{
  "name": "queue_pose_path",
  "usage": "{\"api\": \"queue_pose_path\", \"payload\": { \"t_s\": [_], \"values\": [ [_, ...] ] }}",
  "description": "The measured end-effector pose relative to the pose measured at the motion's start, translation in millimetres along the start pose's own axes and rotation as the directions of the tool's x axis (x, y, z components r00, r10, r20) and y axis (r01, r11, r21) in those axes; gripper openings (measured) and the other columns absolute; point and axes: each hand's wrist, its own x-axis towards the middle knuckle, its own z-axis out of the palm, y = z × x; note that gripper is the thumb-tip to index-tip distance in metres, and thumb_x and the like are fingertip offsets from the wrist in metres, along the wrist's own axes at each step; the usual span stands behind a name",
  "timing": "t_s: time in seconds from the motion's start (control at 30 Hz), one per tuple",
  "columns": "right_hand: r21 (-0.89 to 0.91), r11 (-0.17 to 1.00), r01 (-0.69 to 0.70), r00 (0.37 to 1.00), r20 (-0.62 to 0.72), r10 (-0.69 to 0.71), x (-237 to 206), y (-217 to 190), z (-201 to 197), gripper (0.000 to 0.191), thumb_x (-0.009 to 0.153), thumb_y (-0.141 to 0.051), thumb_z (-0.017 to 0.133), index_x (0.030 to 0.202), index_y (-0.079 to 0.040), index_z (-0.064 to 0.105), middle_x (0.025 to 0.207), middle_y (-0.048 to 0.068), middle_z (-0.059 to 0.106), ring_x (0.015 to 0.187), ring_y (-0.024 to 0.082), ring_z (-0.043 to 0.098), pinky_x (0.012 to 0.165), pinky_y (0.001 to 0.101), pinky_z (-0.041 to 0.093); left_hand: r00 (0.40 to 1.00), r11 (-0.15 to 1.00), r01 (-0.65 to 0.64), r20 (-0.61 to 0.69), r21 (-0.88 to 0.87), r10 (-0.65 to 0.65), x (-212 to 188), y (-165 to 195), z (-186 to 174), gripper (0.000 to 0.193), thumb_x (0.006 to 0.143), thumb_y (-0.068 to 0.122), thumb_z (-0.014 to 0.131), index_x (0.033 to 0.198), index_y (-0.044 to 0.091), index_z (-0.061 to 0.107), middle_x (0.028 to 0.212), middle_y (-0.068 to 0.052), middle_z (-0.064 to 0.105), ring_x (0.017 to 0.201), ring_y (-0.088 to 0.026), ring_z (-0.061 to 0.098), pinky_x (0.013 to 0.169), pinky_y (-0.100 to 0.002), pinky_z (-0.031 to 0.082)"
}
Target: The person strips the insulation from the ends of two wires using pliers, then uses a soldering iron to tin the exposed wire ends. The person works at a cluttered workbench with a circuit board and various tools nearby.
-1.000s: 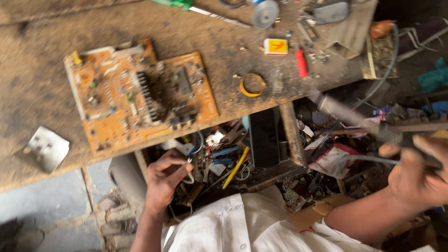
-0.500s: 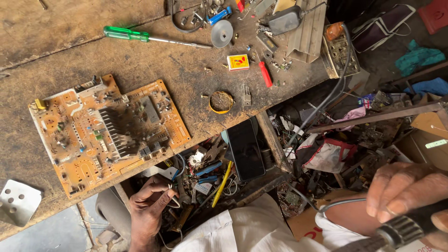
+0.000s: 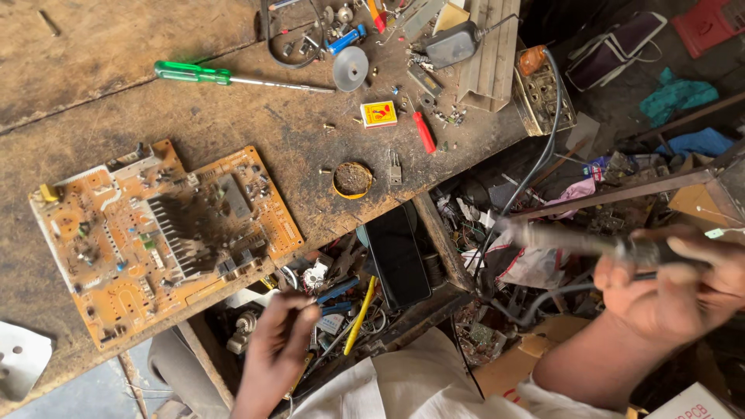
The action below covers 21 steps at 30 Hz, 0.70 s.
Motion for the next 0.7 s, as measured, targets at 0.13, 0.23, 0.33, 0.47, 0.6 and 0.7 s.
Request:
{"api": "queue_pose_path", "payload": {
  "t_s": [0.13, 0.23, 0.33, 0.47, 0.6, 0.7],
  "values": [
    [-0.177, 0.984, 0.029, 0.996, -0.077, -0.043, -12, 7, 5, 0.012, 0.111, -0.005, 0.061, 0.119, 0.003, 0.060, 0.080, 0.020, 0.067, 0.056, 0.024, 0.066, 0.057, 0.0418, 0.056, 0.879, 0.793, -0.444, 0.031, 0.417, 0.476, 33, 54, 33, 0.037, 0.087, 0.028, 0.082, 0.104, -0.001, 0.065, 0.084, -0.014, 0.069, 0.072, -0.026, 0.069, 0.060, -0.037, 0.054],
    [-0.204, 0.978, -0.033, 0.978, -0.210, -0.011, -28, 7, 10, 0.010, 0.111, 0.000, 0.061, 0.116, 0.008, 0.060, 0.079, 0.020, 0.063, 0.054, 0.023, 0.063, 0.054, 0.0396, 0.055, 0.764, 0.618, -0.517, -0.007, 0.592, 0.646, 64, 84, 66, 0.033, 0.093, 0.030, 0.079, 0.105, 0.001, 0.067, 0.096, -0.017, 0.070, 0.082, -0.035, 0.071, 0.069, -0.042, 0.057],
    [-0.204, 0.977, -0.065, 0.969, -0.247, 0.013, -43, 2, 12, 0.008, 0.116, 0.003, 0.061, 0.119, 0.009, 0.059, 0.089, 0.022, 0.064, 0.060, 0.023, 0.064, 0.054, 0.0380, 0.057, 0.778, 0.553, -0.445, -0.001, 0.704, 0.628, 95, 100, 93, 0.035, 0.096, 0.032, 0.072, 0.108, -0.001, 0.070, 0.102, -0.020, 0.069, 0.080, -0.037, 0.071, 0.066, -0.044, 0.058],
    [-0.272, 0.959, -0.081, 0.964, -0.266, 0.006, -50, -3, 8, 0.010, 0.113, 0.003, 0.063, 0.118, 0.011, 0.061, 0.092, 0.023, 0.066, 0.060, 0.024, 0.064, 0.055, 0.0384, 0.056, 0.804, 0.470, -0.349, 0.002, 0.811, 0.594, 129, 102, 116, 0.043, 0.099, 0.036, 0.063, 0.109, -0.005, 0.068, 0.117, -0.028, 0.064, 0.083, -0.038, 0.071, 0.061, -0.043, 0.059],
    [-0.219, 0.972, -0.083, 0.963, -0.267, 0.022, -53, 2, 8, 0.012, 0.116, 0.001, 0.068, 0.116, 0.010, 0.060, 0.089, 0.022, 0.066, 0.062, 0.023, 0.065, 0.060, 0.0388, 0.059, 0.845, 0.455, -0.316, 0.030, 0.832, 0.534, 140, 92, 124, 0.024, 0.093, 0.018, 0.062, 0.102, -0.004, 0.066, 0.115, -0.023, 0.062, 0.091, -0.037, 0.071, 0.064, -0.043, 0.060],
    [-0.213, 0.973, -0.087, 0.967, -0.253, 0.031, -52, 9, 13, 0.014, 0.113, 0.000, 0.069, 0.119, 0.011, 0.062, 0.094, 0.025, 0.068, 0.062, 0.023, 0.066, 0.061, 0.0378, 0.059, 0.834, 0.500, -0.339, 0.009, 0.797, 0.551, 140, 88, 123, 0.019, 0.079, 0.004, 0.064, 0.097, -0.001, 0.065, 0.112, -0.020, 0.060, 0.093, -0.037, 0.070, 0.070, -0.045, 0.060]
  ]
}}
